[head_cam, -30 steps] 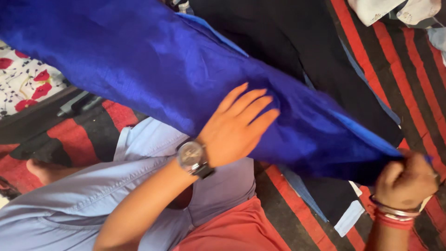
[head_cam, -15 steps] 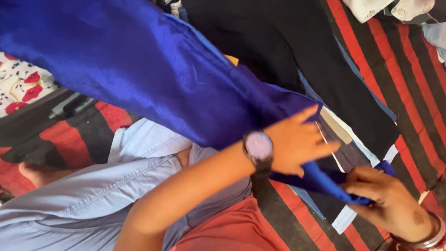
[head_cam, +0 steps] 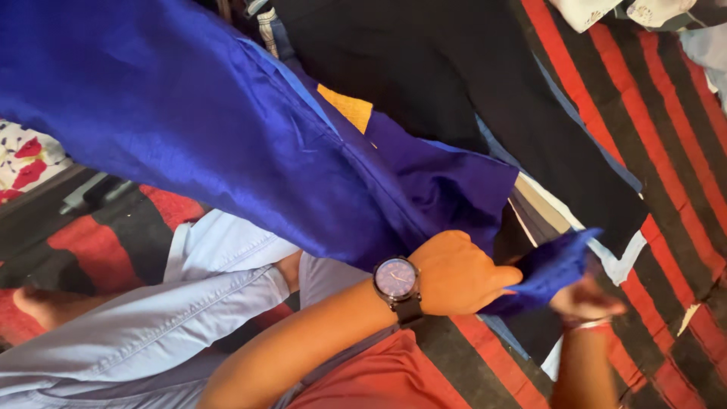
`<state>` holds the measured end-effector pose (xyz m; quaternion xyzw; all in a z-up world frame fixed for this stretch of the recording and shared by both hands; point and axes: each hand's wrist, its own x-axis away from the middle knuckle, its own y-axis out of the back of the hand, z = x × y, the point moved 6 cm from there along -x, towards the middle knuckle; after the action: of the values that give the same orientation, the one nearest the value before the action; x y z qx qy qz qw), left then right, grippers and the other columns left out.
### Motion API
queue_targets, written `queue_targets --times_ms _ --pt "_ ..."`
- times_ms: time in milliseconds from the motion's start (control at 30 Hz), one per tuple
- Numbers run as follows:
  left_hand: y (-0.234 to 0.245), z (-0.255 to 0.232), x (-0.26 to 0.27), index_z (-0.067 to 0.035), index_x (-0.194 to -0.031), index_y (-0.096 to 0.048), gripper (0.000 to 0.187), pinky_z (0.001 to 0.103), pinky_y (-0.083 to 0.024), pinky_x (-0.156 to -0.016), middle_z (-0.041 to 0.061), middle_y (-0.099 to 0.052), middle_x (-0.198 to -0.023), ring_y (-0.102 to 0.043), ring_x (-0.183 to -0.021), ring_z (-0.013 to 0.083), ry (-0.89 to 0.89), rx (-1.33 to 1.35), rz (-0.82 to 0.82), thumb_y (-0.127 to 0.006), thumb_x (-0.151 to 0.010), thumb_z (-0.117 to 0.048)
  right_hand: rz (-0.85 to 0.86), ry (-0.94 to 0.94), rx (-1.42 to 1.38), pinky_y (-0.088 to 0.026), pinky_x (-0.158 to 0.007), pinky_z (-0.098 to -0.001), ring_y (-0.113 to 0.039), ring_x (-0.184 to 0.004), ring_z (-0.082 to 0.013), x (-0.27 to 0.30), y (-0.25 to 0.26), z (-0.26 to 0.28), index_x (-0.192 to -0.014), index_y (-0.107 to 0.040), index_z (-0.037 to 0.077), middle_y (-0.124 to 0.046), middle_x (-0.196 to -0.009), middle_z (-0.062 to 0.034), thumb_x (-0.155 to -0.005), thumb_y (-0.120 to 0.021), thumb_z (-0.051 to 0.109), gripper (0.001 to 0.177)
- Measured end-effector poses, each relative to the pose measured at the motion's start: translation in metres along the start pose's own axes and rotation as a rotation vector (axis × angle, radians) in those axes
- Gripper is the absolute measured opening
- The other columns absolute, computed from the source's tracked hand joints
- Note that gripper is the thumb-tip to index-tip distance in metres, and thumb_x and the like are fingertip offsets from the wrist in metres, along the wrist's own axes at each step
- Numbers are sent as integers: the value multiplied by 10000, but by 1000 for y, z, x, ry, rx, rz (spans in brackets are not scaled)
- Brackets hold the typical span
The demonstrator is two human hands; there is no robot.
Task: The person folds and organizes various clothing items, including shirts and a blue traditional garment, into a black suitcase placed on a rug.
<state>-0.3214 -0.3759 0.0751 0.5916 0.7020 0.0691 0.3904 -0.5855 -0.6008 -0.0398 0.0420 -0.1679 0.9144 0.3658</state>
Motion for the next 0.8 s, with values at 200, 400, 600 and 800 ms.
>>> queue_targets --times_ms 200,400,600,800 --pt "-9 4 -16 -180 -945 -643 95 441 -425 -597 70 -633 -590 -627 -541 296 -13 -35 53 -611 -873 -233 24 -95 42 -502 -928 -433 -617 -1161 -301 32 33 -110 -1426 -489 44 -613 -1320 -161 -727 -790 260 791" --pt "-7 -27 12 -203 -967 -696 170 432 -421 -625 57 -651 -556 -639 -546 279 -64 1 337 -632 -810 -221 -228 -328 -148 -530 -779 -366 -666 -1018 -286 -12 39 -102 -1346 -557 13 -694 -1168 -164 -914 -640 405 589" --pt "-7 -53 37 -147 -769 -659 53 393 -429 -733 39 -666 -744 -649 -759 238 -119 -61 233 -690 -781 -189 -202 -410 717 -529 -767 -412 -669 -902 -312 -43 13 -126 -1322 -560 -10 -645 -1079 -181 -824 -807 318 646" --pt "-15 -63 41 -81 -813 -648 153 356 -418 -672 54 -645 -703 -620 -659 199 -49 -240 130 -677 -717 -196 -368 -30 1447 -543 -845 -446 -650 -1036 -390 -36 -34 -99 -1349 -538 -10 -630 -1181 -264 -657 -959 423 919"
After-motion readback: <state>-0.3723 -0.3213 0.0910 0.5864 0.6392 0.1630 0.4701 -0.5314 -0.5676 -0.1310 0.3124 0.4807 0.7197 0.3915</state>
